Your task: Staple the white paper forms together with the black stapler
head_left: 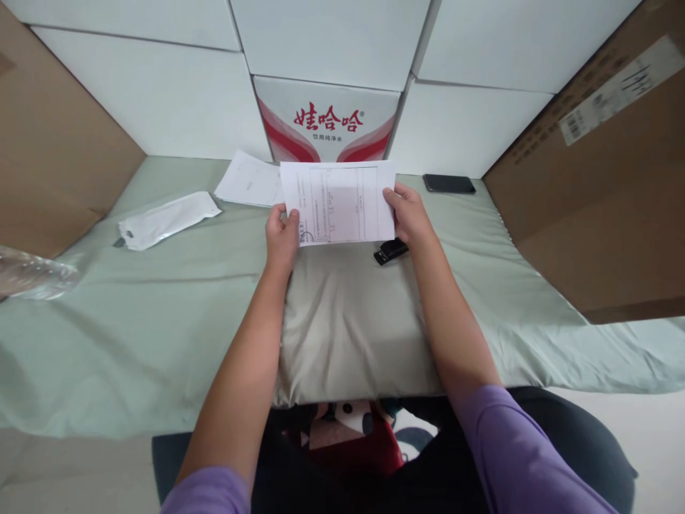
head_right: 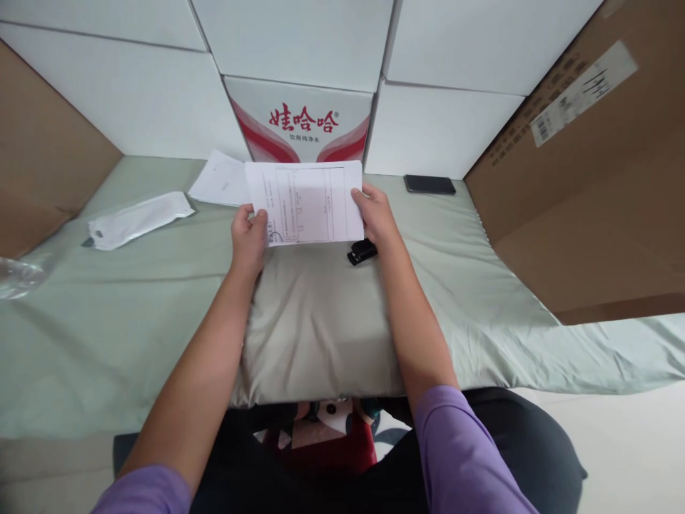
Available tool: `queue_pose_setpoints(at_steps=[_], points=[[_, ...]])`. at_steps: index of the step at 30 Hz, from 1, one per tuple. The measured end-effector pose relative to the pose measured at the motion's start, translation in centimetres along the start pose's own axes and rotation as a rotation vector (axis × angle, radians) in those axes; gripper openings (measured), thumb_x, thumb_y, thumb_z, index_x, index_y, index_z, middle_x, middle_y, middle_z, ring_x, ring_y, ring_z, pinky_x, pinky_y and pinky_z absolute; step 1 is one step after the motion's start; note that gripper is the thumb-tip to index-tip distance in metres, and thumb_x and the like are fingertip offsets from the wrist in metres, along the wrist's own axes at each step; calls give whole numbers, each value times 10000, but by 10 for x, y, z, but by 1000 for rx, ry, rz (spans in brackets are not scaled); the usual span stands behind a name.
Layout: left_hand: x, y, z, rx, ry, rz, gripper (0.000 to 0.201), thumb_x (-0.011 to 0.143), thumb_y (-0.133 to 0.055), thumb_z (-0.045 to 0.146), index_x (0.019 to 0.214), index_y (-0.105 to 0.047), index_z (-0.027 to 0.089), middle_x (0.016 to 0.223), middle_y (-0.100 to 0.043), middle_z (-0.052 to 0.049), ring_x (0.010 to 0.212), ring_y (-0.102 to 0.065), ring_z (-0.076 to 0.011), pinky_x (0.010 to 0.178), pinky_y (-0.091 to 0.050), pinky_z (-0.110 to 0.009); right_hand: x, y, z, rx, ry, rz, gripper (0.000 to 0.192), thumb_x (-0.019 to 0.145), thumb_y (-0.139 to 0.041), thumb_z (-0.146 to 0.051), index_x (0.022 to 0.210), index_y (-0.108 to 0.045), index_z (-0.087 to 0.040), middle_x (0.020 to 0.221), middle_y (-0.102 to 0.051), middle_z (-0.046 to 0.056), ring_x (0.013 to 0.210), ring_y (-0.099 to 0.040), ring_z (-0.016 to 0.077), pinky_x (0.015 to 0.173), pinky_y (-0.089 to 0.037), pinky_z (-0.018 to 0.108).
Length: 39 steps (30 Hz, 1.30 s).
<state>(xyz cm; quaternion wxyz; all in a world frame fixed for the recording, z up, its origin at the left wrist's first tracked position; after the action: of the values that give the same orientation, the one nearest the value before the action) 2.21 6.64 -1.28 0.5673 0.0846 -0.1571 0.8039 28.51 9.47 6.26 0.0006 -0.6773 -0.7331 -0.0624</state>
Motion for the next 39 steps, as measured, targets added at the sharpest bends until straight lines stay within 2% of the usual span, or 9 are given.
queue_pose_setpoints(at_steps=[8,16,22,26,29,32,35,39], points=[[0,-1,-2,-9,12,-20,619,786,-663,762,1094,-592,229,847,-700,-48,813,-716,-216,696,-592,-338,1,1,1,-1,-24,-4,599,855,-657,-637,1308,-637,-247,958,-762,63,941,-719,237,808,-595,384],[-1,-2,-1,-5,-6,-20,632,791,-653,766,1127,-577,236,891,-696,-52,822,-709,-205,723,-590,-341,0,1,0,29,-23,-12,559,848,-666,-609,1277,-646,-250,949,-755,50,931,-711,227,801,-596,370],[0,4,1,-15,-22,19,590,778,-698,727,1092,-617,234,851,-680,-33,798,-695,-192,716,-583,-323,-1,13,-4,58,-63,12,443,871,-636,-589,1124,-689,-230,877,-726,49,878,-703,220,718,-606,327],[2,4,-5,-37,29,-3,541,754,-757,658,1050,-664,215,813,-675,-33,790,-694,-204,725,-593,-346,-8,26,-8,50,-195,-126,300,852,-684,-494,924,-718,-205,790,-710,46,741,-684,210,591,-596,312],[2,1,-5,-46,34,-26,498,748,-775,616,1023,-676,213,820,-686,-35,791,-699,-205,736,-600,-359,-19,29,-14,-15,-282,-253,202,798,-763,-379,850,-737,-186,767,-720,47,673,-665,189,536,-587,297],[0,-2,-1,-55,32,-40,471,738,-785,594,996,-688,212,854,-709,-44,810,-712,-215,757,-608,-373,-27,25,-18,-88,-346,-339,239,760,-826,-344,921,-760,-180,807,-755,82,687,-701,226,581,-626,366],[0,-2,2,-73,47,-24,466,711,-808,578,979,-700,212,885,-729,-54,812,-717,-216,771,-612,-379,-29,20,-20,-120,-366,-349,310,739,-857,-323,1006,-770,-193,783,-765,88,698,-727,269,603,-647,440],[0,-1,2,-78,56,-7,474,698,-817,576,978,-701,212,901,-738,-58,790,-713,-207,762,-613,-374,-27,17,-18,-109,-360,-385,315,740,-852,-327,1022,-780,-206,777,-774,76,678,-727,262,567,-645,430]])
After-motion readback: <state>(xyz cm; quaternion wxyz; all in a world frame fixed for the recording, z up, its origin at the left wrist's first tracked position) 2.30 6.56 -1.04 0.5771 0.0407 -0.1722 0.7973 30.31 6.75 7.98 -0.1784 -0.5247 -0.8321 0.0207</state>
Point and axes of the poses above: each hand's wrist, its own x-axis towards the middle knuckle, its own y-axis out of the back of the hand, z = x × y, the point moved 4 cm from there along x, towards the middle knuckle
